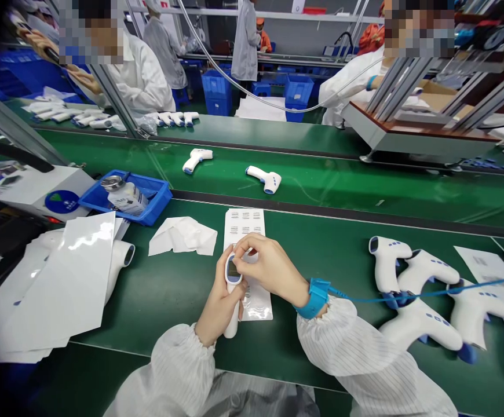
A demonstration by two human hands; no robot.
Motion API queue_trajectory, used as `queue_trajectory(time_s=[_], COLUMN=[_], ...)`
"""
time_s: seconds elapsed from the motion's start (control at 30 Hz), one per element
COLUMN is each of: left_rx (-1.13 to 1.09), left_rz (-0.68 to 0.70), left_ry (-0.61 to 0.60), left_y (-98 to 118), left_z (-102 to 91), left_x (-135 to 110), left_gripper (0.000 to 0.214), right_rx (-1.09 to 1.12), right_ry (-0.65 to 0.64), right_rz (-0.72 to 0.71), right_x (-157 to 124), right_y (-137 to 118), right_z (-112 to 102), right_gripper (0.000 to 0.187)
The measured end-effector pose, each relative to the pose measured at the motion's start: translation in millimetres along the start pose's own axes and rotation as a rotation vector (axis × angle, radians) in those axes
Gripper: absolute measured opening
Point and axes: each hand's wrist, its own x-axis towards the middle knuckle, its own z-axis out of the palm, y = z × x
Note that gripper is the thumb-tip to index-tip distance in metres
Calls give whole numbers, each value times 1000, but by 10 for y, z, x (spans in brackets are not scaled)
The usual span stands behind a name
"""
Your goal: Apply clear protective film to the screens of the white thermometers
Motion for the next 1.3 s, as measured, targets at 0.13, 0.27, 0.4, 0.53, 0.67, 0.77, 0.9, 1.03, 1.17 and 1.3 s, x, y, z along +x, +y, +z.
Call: queue_trajectory(time_s=[0.13, 0.27, 0.4, 0.53, 0.67, 0.77, 0.9, 1.03, 1.17, 1.3], left_rx=[9, 22, 29, -20, -83, -55, -29, -26, -27, -55], left_rz=[-18, 6, -4, -17, -84, -119, -121, -127, -128, -96], left_ry=[4, 7, 7, -24, -12, 19, 33, 36, 29, 14], left_y=[3, -3, -5, 0, 20, 46, 69, 63, 46, 31], left_z=[0, 1, -7, -33, -43, -30, -10, -10, -25, -37], left_x=[-5, -3, -1, -2, -6, -17, -31, -29, -18, -4], left_gripper=[72, 72, 72, 78, 72, 67, 65, 67, 67, 69], right_rx=[-5, -14, -11, -17, -12, -8, -16, -50, -38, -9], right_ry=[0, 14, 15, 13, 12, 16, 26, 30, 25, -31], right_rz=[-1, -3, -5, -3, 5, 2, 6, 1, 36, -49], right_x=[23, 28, 25, 26, 31, 38, 43, 36, 19, -12], right_y=[3, 12, 9, -7, -7, 13, 31, 18, 38, 133], right_z=[7, 19, 20, 13, 17, 29, 44, 34, 10, 70], right_gripper=[8, 9, 9, 9, 9, 8, 7, 8, 6, 24])
